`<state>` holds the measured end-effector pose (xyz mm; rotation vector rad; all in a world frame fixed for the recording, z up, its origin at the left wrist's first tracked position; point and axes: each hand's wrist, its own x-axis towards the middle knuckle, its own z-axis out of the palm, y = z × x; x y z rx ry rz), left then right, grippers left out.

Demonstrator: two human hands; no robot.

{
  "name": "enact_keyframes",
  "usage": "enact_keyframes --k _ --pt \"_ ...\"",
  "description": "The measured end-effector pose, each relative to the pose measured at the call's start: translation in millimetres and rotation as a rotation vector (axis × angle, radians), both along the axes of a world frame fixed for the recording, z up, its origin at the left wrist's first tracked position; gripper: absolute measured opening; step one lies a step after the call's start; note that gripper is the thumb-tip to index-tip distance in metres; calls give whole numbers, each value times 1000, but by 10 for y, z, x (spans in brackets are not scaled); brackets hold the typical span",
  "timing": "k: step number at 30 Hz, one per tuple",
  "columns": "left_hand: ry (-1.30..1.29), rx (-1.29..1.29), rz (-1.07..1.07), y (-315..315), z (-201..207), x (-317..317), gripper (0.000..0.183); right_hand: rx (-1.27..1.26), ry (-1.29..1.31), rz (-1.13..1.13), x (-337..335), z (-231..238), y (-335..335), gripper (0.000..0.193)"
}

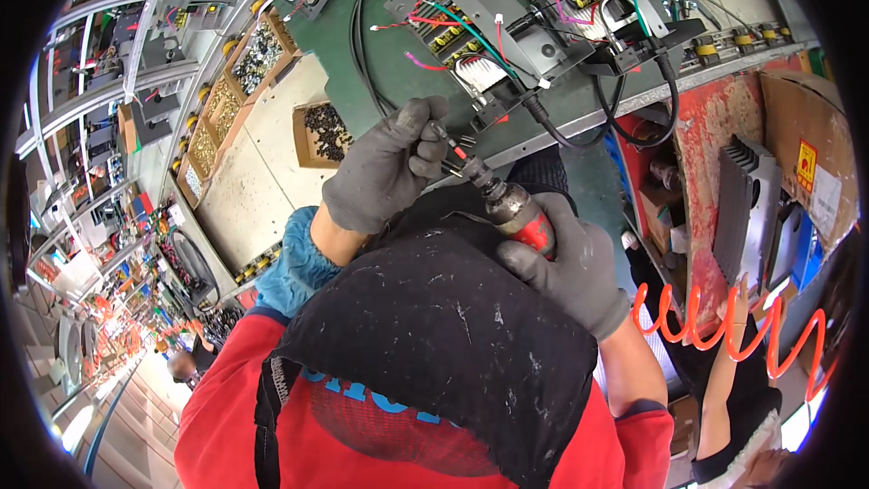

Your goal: The person assembles an electronic device by using a pneumatic screwdriver to fasten screws into a metal casing. They handle circuit boards, wires, and metal plates, securing components inside the housing on a workbench.

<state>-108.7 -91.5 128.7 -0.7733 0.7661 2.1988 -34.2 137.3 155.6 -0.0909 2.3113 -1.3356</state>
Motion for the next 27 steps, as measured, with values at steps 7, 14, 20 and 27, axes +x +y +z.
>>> enact_keyframes --k 7,14,20,27 --pt "92 11 -89 23 -142 54 34 35 1 -14 60 8 10 56" --pt "286 -224 -267 227 -111 19 41 -172 -314 -53 67 13 263 60" --pt "1331 -1400 -698 557 -24 -194 33 -278 -300 -295 271 -228 598 78" --pt "1359 -1764 -491 759 -316 -775 21 -22 -375 -233 -22 -313 708 72"
